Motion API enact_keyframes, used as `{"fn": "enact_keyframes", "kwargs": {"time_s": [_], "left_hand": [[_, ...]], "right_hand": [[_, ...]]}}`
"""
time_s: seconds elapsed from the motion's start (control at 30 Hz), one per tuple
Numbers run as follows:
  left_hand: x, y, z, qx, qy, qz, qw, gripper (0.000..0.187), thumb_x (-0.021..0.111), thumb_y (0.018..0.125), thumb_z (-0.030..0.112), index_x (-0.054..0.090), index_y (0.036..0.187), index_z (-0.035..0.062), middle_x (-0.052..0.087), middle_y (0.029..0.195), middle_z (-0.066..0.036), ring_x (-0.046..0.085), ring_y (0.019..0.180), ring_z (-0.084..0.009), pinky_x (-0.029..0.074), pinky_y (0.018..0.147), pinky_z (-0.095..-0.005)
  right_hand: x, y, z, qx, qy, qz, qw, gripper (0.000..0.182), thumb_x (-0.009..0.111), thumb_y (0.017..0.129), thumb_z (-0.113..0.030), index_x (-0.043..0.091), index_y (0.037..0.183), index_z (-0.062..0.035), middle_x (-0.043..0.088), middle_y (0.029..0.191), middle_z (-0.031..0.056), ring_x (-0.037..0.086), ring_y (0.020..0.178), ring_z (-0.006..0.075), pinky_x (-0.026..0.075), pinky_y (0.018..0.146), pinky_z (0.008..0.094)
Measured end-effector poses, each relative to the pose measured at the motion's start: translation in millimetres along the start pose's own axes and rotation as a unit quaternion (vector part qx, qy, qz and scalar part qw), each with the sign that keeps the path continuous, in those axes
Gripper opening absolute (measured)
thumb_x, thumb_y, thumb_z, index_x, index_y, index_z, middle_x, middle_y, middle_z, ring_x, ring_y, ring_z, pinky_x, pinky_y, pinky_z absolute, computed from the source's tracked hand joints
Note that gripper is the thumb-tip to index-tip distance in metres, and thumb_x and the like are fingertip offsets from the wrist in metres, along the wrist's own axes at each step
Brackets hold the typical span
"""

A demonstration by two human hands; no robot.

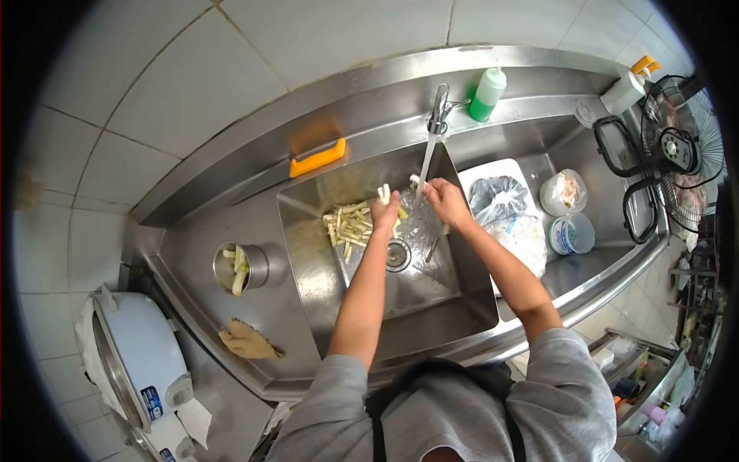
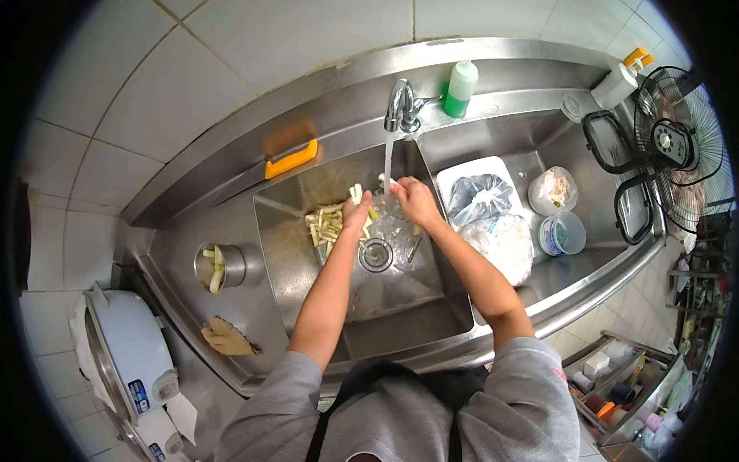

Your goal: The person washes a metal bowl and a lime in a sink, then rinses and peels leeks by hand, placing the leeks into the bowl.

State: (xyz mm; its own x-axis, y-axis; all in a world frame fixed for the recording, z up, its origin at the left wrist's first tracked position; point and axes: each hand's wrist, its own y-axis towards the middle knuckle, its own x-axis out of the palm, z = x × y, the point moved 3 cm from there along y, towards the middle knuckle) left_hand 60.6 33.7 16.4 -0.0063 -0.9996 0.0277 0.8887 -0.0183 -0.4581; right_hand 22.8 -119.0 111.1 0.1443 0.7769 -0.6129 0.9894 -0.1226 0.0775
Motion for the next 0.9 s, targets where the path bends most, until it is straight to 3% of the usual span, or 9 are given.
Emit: {"fn": "enact_keyframes", "kwargs": {"time_s": [0.03,0.07,0.13,0.2,0.27,0.47,0.53,0.67,0.9], "left_hand": [[0.2,-1.3,-0.5,-0.003,0.018,-0.027,0.999,0.019,0.058,0.079,0.019,0.052,0.09,0.0047,0.055,0.072,-0.002,0.052,0.064,-0.011,0.043,0.056,-0.0251],[1.5,-5.0,-3.2,-0.005,0.022,-0.028,0.999,0.019,0.058,0.079,0.019,0.052,0.09,0.0047,0.055,0.072,-0.002,0.052,0.064,-0.011,0.043,0.056,-0.0251],[15.0,-25.3,10.3,-0.035,-0.162,-0.154,0.974,0.037,0.061,0.076,0.019,0.045,0.108,0.0082,0.055,0.089,-0.005,0.055,0.069,-0.0122,0.043,0.061,-0.0252],[17.9,-31.1,21.9,-0.051,-0.195,-0.184,0.962,0.049,0.061,0.076,0.02,0.037,0.119,0.0131,0.052,0.1,-0.004,0.053,0.08,-0.0124,0.043,0.069,-0.0267],[21.5,-33.8,26.3,-0.099,-0.133,-0.248,0.954,0.046,0.061,0.076,0.019,0.04,0.117,0.0132,0.052,0.1,-0.002,0.05,0.089,-0.0124,0.041,0.074,-0.0282],[17.0,-32.7,17.6,-0.096,-0.137,-0.248,0.954,0.036,0.063,0.074,0.015,0.047,0.105,0.005,0.055,0.091,-0.003,0.054,0.077,-0.0122,0.043,0.065,-0.0261],[12.9,-32.2,17.8,-0.082,-0.083,-0.228,0.967,0.031,0.061,0.075,0.014,0.05,0.102,0.003,0.057,0.085,-0.004,0.055,0.066,-0.0124,0.044,0.057,-0.0248],[11.6,-28.7,19.4,-0.074,-0.092,-0.184,0.976,0.025,0.061,0.076,0.013,0.054,0.097,0.0016,0.059,0.081,-0.004,0.055,0.063,-0.0125,0.044,0.055,-0.0246],[11.9,-29.9,25.9,-0.02,-0.05,-0.078,0.995,0.018,0.061,0.075,0.018,0.058,0.085,0.0026,0.059,0.074,-0.004,0.055,0.06,-0.0109,0.043,0.053,-0.0251]], "right_hand": [[10.8,3.1,13.1,0.128,0.182,-0.066,0.973,0.027,0.041,0.086,-0.023,0.053,0.075,-0.0019,0.05,0.069,0.0075,0.051,0.061,0.0166,0.043,0.058,0.0282],[16.6,6.3,20.2,0.131,0.185,-0.064,0.972,0.027,0.041,0.086,-0.023,0.053,0.075,-0.0019,0.05,0.069,0.0075,0.051,0.061,0.0166,0.043,0.058,0.0282],[38.7,7.8,27.6,0.257,0.567,-0.143,0.769,0.025,0.033,0.089,-0.019,0.051,0.094,-0.0018,0.053,0.074,0.0026,0.05,0.062,0.0125,0.042,0.059,0.025],[48.4,11.1,25.4,0.277,0.583,-0.126,0.753,0.022,0.031,0.089,-0.013,0.047,0.1,-0.0015,0.053,0.076,0.004,0.051,0.068,0.0127,0.043,0.062,0.0238],[53.8,21.2,21.8,0.261,0.688,0.01,0.677,0.021,0.033,0.089,-0.012,0.048,0.098,-0.0011,0.052,0.08,0.0047,0.051,0.073,0.0126,0.044,0.065,0.0242],[62.0,31.1,28.6,0.254,0.613,0.071,0.745,0.013,0.043,0.085,-0.011,0.049,0.093,-0.0028,0.054,0.084,0.0052,0.051,0.073,0.0123,0.043,0.066,0.0234],[56.5,29.8,36.8,0.249,0.396,0.015,0.884,0.012,0.047,0.084,-0.011,0.05,0.092,-0.0026,0.054,0.078,0.0057,0.051,0.064,0.0131,0.044,0.06,0.0247],[59.3,15.5,41.2,0.339,0.48,-0.041,0.808,0.009,0.051,0.081,-0.008,0.052,0.089,-0.0032,0.054,0.071,0.0044,0.048,0.053,0.013,0.042,0.049,0.0269],[66.6,9.0,41.3,0.32,0.489,-0.053,0.81,0.01,0.055,0.08,-0.014,0.056,0.086,-0.0056,0.057,0.075,0.0017,0.053,0.058,0.0099,0.045,0.044,0.0262]]}}
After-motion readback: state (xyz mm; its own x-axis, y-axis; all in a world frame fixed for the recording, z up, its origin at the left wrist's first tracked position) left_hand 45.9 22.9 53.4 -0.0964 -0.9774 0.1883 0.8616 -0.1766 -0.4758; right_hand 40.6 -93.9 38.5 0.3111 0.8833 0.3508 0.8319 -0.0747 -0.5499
